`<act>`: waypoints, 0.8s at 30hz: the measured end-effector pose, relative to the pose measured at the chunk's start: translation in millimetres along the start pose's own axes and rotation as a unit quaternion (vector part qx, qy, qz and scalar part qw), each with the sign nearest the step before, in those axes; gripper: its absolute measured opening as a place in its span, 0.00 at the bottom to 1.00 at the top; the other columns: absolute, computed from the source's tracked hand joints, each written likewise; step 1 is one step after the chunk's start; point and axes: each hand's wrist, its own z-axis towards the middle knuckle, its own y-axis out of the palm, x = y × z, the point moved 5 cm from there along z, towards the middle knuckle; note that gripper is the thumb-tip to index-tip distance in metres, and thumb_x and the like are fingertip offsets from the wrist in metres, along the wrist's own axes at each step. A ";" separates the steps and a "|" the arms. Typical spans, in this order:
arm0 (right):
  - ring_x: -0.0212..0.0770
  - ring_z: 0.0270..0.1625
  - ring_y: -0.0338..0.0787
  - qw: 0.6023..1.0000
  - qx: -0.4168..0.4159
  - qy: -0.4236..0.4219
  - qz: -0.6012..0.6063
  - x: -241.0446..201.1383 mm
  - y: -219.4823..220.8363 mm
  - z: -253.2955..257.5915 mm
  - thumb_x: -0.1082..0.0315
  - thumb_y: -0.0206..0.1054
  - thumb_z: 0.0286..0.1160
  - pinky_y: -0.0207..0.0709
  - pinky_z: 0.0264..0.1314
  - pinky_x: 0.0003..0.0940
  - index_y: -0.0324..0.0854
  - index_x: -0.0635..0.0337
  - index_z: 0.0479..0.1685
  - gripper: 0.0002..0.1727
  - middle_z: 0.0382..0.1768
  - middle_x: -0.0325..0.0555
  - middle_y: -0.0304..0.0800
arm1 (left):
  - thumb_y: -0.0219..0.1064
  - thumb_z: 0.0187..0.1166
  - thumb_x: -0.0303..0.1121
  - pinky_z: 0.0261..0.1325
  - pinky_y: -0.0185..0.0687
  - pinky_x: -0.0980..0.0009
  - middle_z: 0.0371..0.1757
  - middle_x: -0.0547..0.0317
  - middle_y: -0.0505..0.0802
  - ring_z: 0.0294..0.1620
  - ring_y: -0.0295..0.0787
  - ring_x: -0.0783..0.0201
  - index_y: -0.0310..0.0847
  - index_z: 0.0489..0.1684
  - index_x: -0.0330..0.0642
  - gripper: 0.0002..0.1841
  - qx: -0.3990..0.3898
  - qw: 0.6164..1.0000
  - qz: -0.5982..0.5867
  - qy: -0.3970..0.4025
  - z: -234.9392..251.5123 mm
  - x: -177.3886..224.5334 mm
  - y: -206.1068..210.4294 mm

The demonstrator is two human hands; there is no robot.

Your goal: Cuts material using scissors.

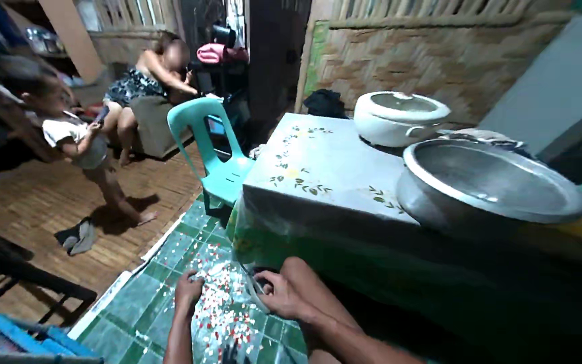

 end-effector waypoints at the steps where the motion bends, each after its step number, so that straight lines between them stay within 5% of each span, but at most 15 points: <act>1: 0.45 0.36 0.90 1.000 0.005 -0.008 0.004 2.6 -4.7 -9.4 0.60 0.73 0.73 0.88 0.45 0.46 0.76 0.55 0.76 0.30 0.43 0.53 0.90 | 0.74 0.72 0.31 0.52 0.86 0.40 0.55 0.35 0.91 0.48 0.91 0.41 0.82 0.71 0.41 0.25 -0.005 1.000 0.031 0.004 -1.7 -5.0 5.2; 6: 0.37 0.42 0.93 0.979 0.138 -0.116 -0.100 -41.5 -65.5 -47.1 0.57 0.72 0.72 0.89 0.52 0.41 0.82 0.43 0.74 0.27 0.48 0.43 0.95 | 0.74 0.71 0.34 0.61 0.83 0.36 0.57 0.34 0.92 0.58 0.90 0.37 0.87 0.64 0.42 0.21 -0.028 0.989 0.145 0.000 -17.7 -27.1 30.0; 10: 0.41 0.57 0.94 0.906 0.301 -0.266 -0.132 -105.3 -141.0 -55.8 0.65 0.73 0.70 0.86 0.67 0.40 0.87 0.59 0.67 0.23 0.58 0.50 0.94 | 0.75 0.71 0.35 0.56 0.85 0.39 0.55 0.35 0.92 0.53 0.91 0.39 0.87 0.63 0.41 0.21 -0.059 0.985 0.159 -0.038 -28.3 -54.2 49.9; 14: 0.54 0.63 0.90 0.812 0.449 -0.283 -0.244 -134.5 -212.0 -62.3 0.54 0.69 0.81 0.83 0.69 0.51 0.85 0.62 0.67 0.24 0.63 0.58 0.89 | 0.75 0.71 0.36 0.52 0.86 0.41 0.51 0.37 0.92 0.47 0.91 0.42 0.87 0.61 0.39 0.20 -0.078 0.985 0.144 -0.048 -43.5 -65.7 53.9; 18: 0.50 0.78 0.80 0.737 0.569 -0.291 -0.222 -145.2 -246.7 -114.5 0.55 0.65 0.82 0.76 0.81 0.44 0.79 0.64 0.75 0.28 0.77 0.59 0.78 | 0.74 0.75 0.40 0.59 0.86 0.40 0.57 0.37 0.92 0.54 0.92 0.42 0.85 0.68 0.42 0.23 -0.082 0.984 0.156 -0.023 -62.3 -46.7 34.7; 21: 0.54 0.73 0.84 0.767 0.546 -0.268 -0.203 -99.6 -217.8 -122.4 0.57 0.65 0.81 0.79 0.76 0.48 0.78 0.65 0.75 0.28 0.74 0.62 0.79 | 0.73 0.75 0.40 0.58 0.86 0.41 0.58 0.38 0.92 0.53 0.91 0.42 0.84 0.69 0.44 0.23 -0.065 0.988 0.137 -0.012 -74.7 -42.9 16.3; 24: 0.58 0.79 0.78 0.885 0.364 -0.171 -0.235 -23.9 -132.4 -110.0 0.56 0.64 0.80 0.72 0.83 0.51 0.78 0.65 0.75 0.28 0.77 0.63 0.77 | 0.72 0.77 0.41 0.58 0.87 0.44 0.58 0.40 0.92 0.53 0.93 0.45 0.83 0.71 0.44 0.23 -0.052 0.993 0.104 -0.020 -82.7 -48.2 2.5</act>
